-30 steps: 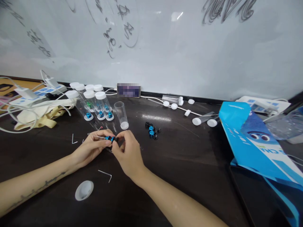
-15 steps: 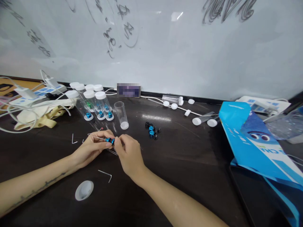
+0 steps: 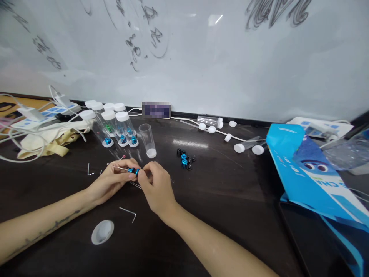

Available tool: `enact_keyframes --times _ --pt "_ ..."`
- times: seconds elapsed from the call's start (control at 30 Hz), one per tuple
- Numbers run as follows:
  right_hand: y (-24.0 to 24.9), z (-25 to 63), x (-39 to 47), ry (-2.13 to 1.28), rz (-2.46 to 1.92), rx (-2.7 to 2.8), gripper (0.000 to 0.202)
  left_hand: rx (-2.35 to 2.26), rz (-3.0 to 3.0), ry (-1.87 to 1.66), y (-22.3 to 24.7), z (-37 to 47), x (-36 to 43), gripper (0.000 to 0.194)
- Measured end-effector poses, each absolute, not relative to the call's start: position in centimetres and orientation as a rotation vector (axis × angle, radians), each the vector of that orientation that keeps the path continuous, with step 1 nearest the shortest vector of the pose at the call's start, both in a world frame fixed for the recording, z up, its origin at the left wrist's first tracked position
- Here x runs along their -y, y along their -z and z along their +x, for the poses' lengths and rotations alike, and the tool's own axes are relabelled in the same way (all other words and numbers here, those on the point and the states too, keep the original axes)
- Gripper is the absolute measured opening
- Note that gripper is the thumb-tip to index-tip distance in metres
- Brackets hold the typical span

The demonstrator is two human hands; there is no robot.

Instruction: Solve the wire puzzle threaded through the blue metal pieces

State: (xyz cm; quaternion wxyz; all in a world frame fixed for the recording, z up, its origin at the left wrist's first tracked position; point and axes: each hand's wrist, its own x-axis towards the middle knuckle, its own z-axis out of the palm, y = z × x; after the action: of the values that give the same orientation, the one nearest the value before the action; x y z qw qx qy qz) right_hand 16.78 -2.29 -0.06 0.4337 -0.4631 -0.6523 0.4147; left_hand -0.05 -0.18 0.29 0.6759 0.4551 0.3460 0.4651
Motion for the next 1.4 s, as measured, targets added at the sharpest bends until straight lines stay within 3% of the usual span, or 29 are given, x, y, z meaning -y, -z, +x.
enact_keyframes --times 0.1,0.2,0.4,0.63,0.8,0.9,1.13,1.4 --pt "0.17 16.88 2.21 -1.055 -1.176 1.669 0.040 -0.765 1.054 -1.032 -0.29 -0.03 0.20 0.017" --pt "0.17 16.92 2.21 -1.042 -1.174 1.674 0.044 -0.768 1.054 -1.031 -0.26 -0.01 0.15 0.018" --pt "0.05 16.65 2.42 -0.942 -1.131 1.615 0.006 -0.791 1.000 -1.060 -0.33 0.04 0.13 0.015" --pt "0.14 16.67 2.49 -0.971 -1.134 1.587 0.007 -0.783 0.994 -1.058 -0.22 0.00 0.02 0.016" --pt "0.06 16.91 2.40 -1.051 -1.163 1.598 0.034 -0.769 0.984 -1.058 -0.25 0.00 0.07 0.016" --pt "0.09 16.92 2.35 -1.063 -1.166 1.631 0.040 -0.766 0.978 -1.064 -0.29 0.00 0.05 0.015" --pt "0.16 16.64 2.45 -0.980 -1.145 1.611 0.006 -0.777 0.972 -1.045 -0.09 -0.20 -0.07 0.016" --pt "-0.16 16.84 2.53 -0.993 -1.139 1.607 0.010 -0.764 0.997 -1.043 -0.26 -0.13 0.01 0.016"
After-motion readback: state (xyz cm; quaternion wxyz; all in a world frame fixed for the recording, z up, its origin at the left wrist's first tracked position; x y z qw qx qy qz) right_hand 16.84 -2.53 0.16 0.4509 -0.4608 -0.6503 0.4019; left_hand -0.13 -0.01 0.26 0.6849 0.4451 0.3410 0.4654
